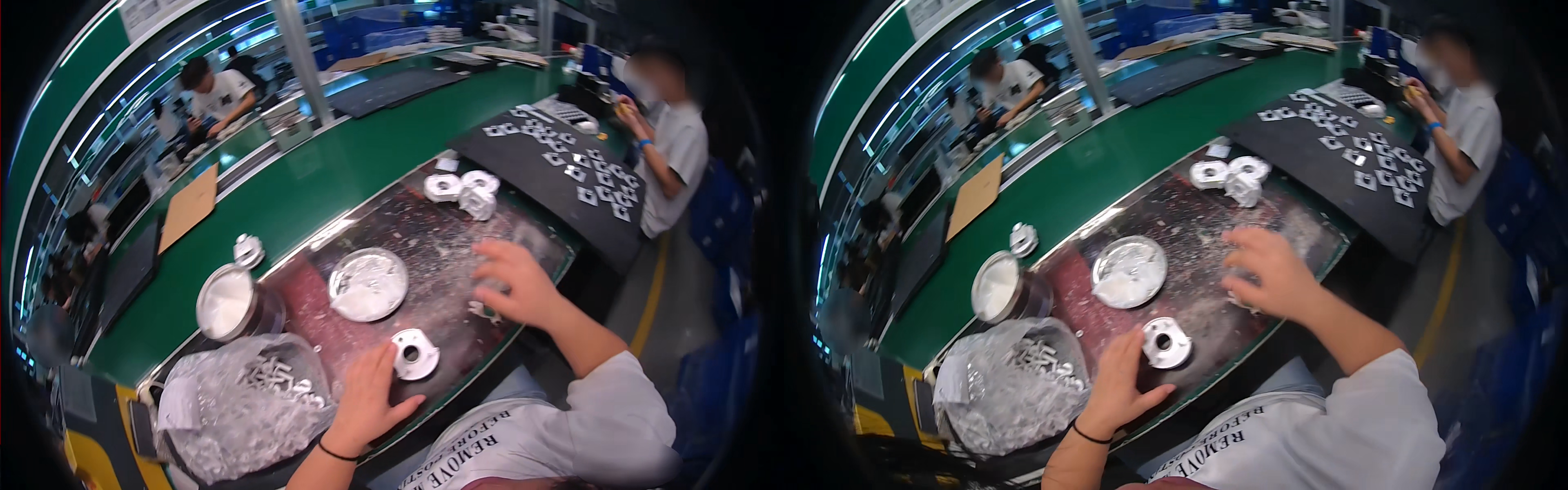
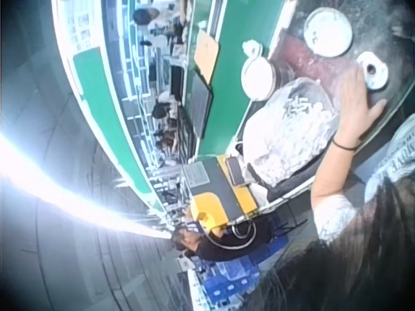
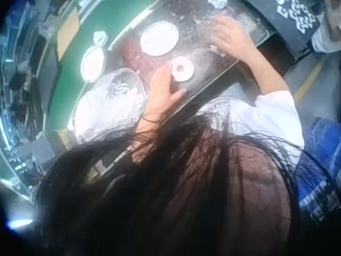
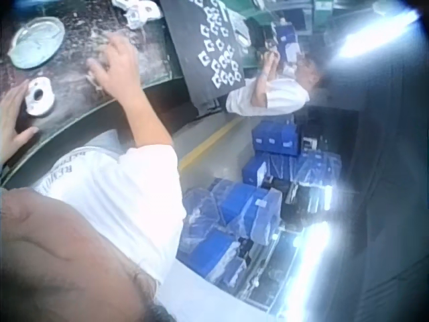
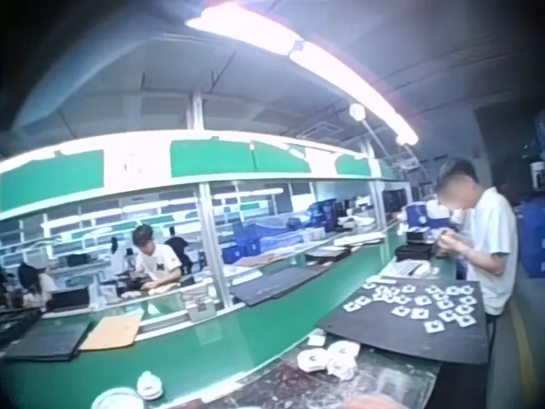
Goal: The person assembles small white plastic components by hand at a factory workstation. They repeatedly pick a base piece, insert a small cylindrical peg into a central hole, and place the finished unit on a black mat. The process is repetitive and involves handling multiple identical parts from a plastic bag.
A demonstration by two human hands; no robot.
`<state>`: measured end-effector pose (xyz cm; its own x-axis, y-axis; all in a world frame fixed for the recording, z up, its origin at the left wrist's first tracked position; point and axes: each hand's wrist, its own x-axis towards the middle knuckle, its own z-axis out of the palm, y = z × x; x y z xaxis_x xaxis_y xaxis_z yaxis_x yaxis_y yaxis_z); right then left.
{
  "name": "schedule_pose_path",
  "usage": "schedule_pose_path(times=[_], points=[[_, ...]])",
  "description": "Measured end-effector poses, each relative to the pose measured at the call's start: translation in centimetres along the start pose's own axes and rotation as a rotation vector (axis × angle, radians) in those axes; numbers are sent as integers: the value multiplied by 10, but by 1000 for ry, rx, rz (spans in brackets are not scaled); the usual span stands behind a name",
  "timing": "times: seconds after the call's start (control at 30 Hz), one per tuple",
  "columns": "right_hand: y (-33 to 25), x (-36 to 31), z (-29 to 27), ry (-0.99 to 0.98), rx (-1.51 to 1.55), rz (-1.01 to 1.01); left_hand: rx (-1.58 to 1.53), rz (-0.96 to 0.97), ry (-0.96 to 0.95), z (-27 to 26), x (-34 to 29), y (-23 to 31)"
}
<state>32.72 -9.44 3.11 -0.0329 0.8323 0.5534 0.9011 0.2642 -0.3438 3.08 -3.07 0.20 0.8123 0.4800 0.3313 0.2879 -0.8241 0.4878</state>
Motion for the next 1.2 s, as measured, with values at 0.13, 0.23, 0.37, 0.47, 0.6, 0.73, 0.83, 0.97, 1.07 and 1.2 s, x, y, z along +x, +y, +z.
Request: schedule_pose_path(times=[0.13, 0.23, 0.37, 0.47, 0.6, 0.73, 0.83, 0.97, 1.07, 1.2], points=[[77, -11, -34, 17, -282, 194, 33, 1, -27, 5, 2, -1], [134, -31, -61, 160, -584, 482, 35, 25, -1, 6, 7, 2], [157, -57, -82, 208, -714, 808, 42, 8, 21, 3, 3, 2], [171, -64, -90, 126, -789, 925, 41, 0, 15, 4, 4, 3], [179, -46, -100, -84, -740, 1023, 41, -8, 21, 6, 2, 1], [187, -46, -94, -161, -657, 1073, 41, 4, 41, 7, 3, 0], [183, -49, -91, -158, -579, 1064, 40, -3, 38, 8, 3, 0], [163, -51, -83, -148, -571, 945, 37, -8, 27, 7, 3, 1], [141, -52, -72, -126, -548, 825, 35, -16, 22, 6, 3, 2], [144, -63, -50, 145, -734, 507, 41, -12, 35, 6, 5, 4]])
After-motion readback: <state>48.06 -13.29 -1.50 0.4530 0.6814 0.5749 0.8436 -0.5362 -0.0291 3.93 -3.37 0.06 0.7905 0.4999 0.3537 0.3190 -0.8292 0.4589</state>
